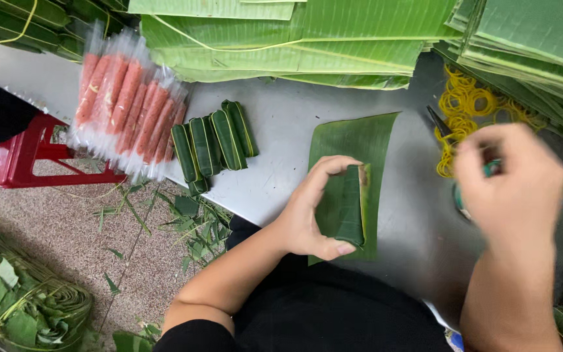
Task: The person wraps cylindrical reddish food items in banana leaves, folds the leaves to enclose the items, and secures them with yellow rubber bands. The wrapped items are placed on the table next to other completed wraps.
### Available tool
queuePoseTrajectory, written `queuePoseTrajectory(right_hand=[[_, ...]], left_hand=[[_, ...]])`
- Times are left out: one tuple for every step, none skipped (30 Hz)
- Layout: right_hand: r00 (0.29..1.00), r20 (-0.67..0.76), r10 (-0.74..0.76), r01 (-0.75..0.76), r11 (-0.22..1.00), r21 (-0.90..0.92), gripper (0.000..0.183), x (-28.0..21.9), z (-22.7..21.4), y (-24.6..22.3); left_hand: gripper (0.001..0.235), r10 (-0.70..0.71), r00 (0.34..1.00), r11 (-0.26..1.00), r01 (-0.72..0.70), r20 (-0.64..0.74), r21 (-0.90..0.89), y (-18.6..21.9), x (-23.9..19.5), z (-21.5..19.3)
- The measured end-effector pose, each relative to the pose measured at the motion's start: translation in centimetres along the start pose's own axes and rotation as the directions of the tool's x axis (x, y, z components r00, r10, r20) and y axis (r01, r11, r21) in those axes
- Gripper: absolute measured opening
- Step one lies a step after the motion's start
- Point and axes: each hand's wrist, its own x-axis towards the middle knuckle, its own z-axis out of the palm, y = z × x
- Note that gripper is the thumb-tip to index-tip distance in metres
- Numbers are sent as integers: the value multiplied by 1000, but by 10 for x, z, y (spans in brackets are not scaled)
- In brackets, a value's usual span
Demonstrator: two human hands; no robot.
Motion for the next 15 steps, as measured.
queuePoseTrajectory(right_hand=[[1000, 25, -3, 1, 997, 78, 8, -4, 3, -12], [998, 57, -16, 10, 995, 95, 9, -7, 6, -22], [996, 87, -29, 20, 994, 111, 11, -9, 8, -29], [986, 156, -60, 27, 978, 206, 10, -8, 10, -34], [970, 220, -100, 30, 953, 301, 9, -8, 11, -37], [949, 279, -145, 25, 919, 393, 9, -9, 14, -40], [947, 281, -156, 38, 922, 385, 10, -11, 18, -41], [945, 283, -167, 51, 925, 377, 11, -14, 23, -42], [943, 283, -178, 64, 927, 369, 12, -17, 29, -42], [932, 303, -198, 67, 917, 394, 11, -18, 33, -40], [921, 321, -219, 70, 906, 417, 10, -20, 38, -38], [910, 339, -240, 72, 895, 440, 9, -20, 44, -35], [894, 403, -196, -124, 756, 643, 6, -21, 49, -32], [864, 473, -171, -317, 545, 776, 6, -22, 53, -29], [825, 540, -166, -484, 286, 827, 9, -23, 54, -26]], left_hand=[[96, -11, 1000, 993, 13, 16, -120, -1, 3, 3], [97, -33, 999, 974, 39, 30, -224, -1, 4, 4], [99, -53, 998, 943, 65, 45, -325, -1, 7, 6], [103, -85, 995, 907, 101, 59, -410, -1, 9, 7], [107, -115, 991, 862, 136, 74, -489, -1, 12, 9], [106, -109, 992, 851, 129, 70, -509, -1, 14, 10], [105, -105, 992, 839, 124, 65, -530, -1, 15, 10], [105, -110, 992, 829, 126, 62, -545, 1, 15, 10], [105, -113, 992, 818, 127, 59, -561, 3, 16, 10], [106, -125, 990, 809, 135, 58, -572, 6, 15, 9], [107, -134, 989, 800, 142, 57, -582, 9, 15, 8], [109, -168, 982, 759, 184, 85, -624, 12, 16, 6], [110, -204, 972, 713, 229, 116, -662, 15, 15, 4], [111, -238, 960, 663, 272, 148, -698, 18, 13, 1], [106, -105, 989, 884, 141, 104, -445, 21, 12, -3]])
